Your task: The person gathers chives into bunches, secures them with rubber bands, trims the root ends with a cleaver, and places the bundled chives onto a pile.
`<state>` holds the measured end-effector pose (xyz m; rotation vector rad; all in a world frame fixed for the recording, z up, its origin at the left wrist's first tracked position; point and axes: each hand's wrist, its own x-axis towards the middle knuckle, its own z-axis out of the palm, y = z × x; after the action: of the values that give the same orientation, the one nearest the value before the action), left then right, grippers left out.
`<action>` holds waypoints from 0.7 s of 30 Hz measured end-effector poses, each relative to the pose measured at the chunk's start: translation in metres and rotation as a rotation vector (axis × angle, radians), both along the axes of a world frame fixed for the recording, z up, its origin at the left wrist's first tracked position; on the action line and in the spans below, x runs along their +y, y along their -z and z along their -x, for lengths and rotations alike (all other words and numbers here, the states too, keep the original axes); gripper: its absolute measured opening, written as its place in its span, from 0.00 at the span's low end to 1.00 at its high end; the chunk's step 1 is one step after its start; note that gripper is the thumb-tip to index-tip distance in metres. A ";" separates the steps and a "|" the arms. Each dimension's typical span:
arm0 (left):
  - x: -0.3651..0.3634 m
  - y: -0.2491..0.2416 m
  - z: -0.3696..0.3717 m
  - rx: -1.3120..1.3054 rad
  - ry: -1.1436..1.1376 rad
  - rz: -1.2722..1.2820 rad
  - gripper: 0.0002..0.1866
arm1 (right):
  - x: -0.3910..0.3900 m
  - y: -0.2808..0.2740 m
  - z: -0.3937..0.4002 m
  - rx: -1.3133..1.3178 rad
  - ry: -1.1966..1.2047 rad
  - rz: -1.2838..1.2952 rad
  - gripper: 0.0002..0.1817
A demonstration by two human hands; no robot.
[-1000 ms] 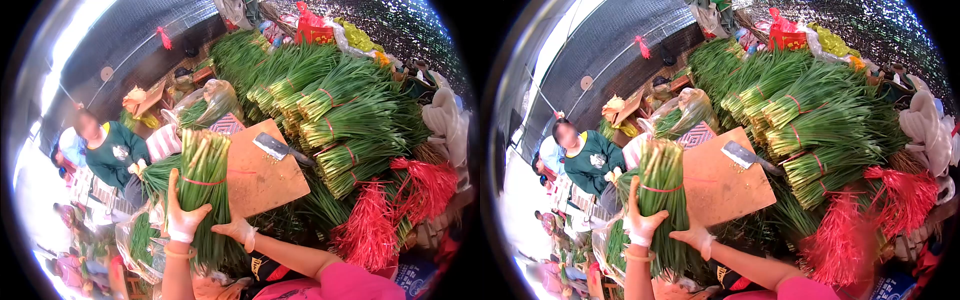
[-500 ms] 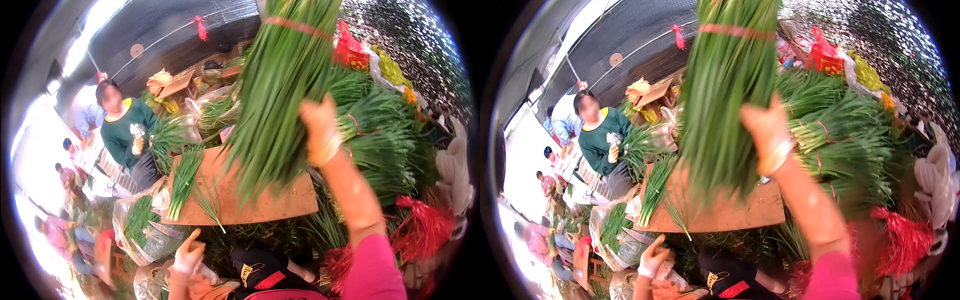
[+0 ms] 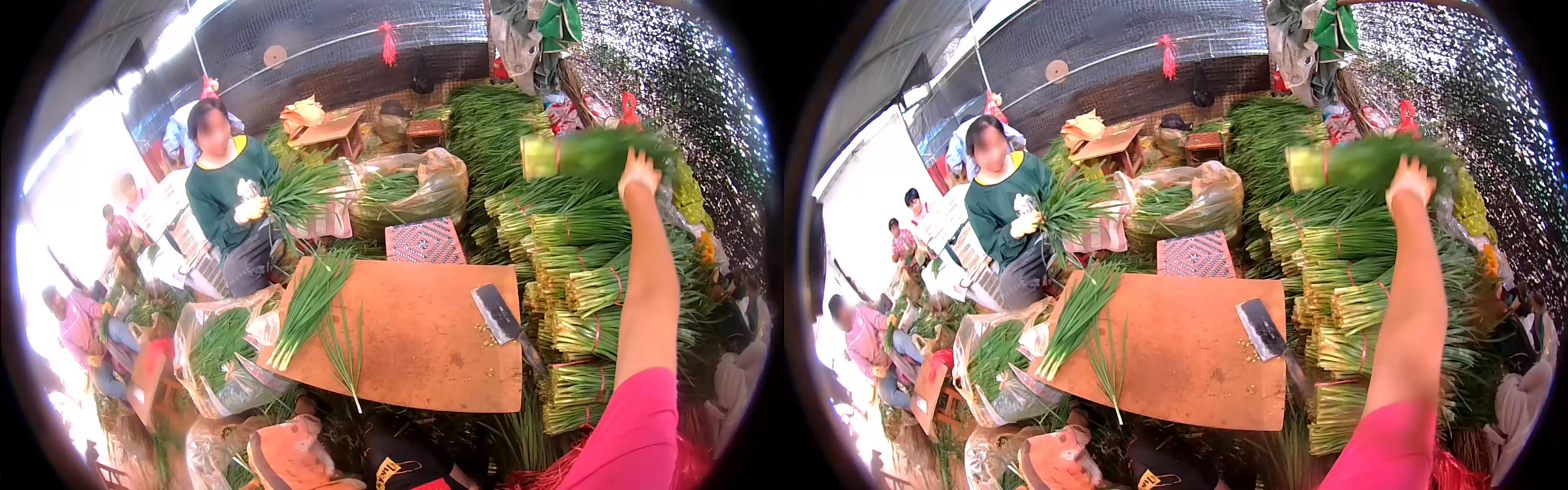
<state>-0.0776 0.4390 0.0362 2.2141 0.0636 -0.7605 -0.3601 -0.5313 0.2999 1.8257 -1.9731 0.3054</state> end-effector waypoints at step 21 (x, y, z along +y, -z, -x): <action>0.181 0.065 0.042 -0.687 0.826 -0.687 0.18 | 0.200 0.068 -0.082 -0.023 -0.643 -0.510 0.17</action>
<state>-0.1196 0.6197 -0.0293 3.0684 -1.1362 -0.3403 -0.2786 -0.3312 0.2318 2.7740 -1.5045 -0.0017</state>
